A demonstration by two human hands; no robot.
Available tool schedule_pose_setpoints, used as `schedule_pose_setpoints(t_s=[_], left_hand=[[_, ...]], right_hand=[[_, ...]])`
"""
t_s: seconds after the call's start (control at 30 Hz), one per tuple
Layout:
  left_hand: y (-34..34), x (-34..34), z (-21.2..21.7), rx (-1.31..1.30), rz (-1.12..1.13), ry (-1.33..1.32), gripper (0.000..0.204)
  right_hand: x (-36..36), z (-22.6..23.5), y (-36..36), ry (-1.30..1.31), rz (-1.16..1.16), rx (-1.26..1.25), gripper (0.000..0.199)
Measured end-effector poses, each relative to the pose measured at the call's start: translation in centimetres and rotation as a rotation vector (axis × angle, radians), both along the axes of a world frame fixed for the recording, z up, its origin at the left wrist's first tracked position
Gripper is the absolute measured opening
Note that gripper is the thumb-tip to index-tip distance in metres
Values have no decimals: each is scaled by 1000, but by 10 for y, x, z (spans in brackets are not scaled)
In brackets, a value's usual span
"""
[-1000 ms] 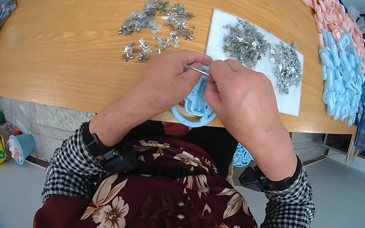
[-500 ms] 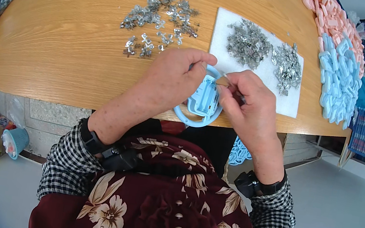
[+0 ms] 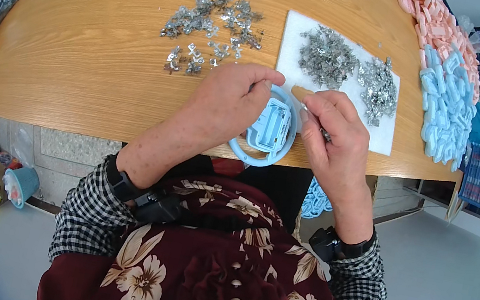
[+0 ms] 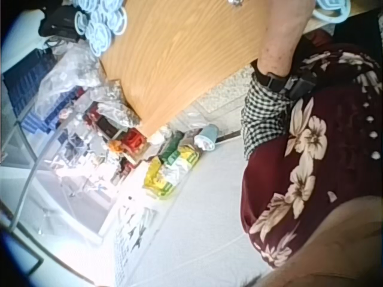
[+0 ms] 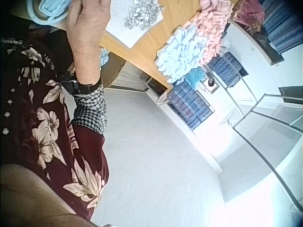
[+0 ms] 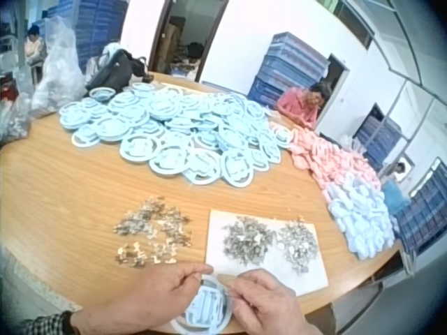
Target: Assembling small silver metal decorative pieces into circular blue plastic ring bases using a small hand tool.
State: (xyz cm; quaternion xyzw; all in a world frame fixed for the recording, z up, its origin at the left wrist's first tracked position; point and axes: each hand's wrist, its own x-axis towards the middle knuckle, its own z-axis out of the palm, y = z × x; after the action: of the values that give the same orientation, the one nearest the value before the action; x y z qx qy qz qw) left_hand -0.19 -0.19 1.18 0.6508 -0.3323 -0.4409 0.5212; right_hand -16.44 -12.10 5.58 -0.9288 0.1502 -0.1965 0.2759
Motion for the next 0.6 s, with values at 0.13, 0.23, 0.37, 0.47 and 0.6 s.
schedule_pose_setpoints(t_s=[0.13,0.23,0.37,0.47,0.6], left_hand=[[-2,-3,0,-47,69,23,33],[-2,-2,-11,-117,55,-66,33],[-2,0,-6,-14,6,-31,31],[-2,-1,-6,-38,6,121,32],[6,5,-9,-118,-52,257,33]], right_hand=[[-7,-7,11,135,71,39,32],[-6,-11,3,-24,-26,-14,39],[-10,-13,4,-7,-44,60,38],[-8,-14,11,2,-194,329,34],[-9,-16,-1,45,-233,1014,34]])
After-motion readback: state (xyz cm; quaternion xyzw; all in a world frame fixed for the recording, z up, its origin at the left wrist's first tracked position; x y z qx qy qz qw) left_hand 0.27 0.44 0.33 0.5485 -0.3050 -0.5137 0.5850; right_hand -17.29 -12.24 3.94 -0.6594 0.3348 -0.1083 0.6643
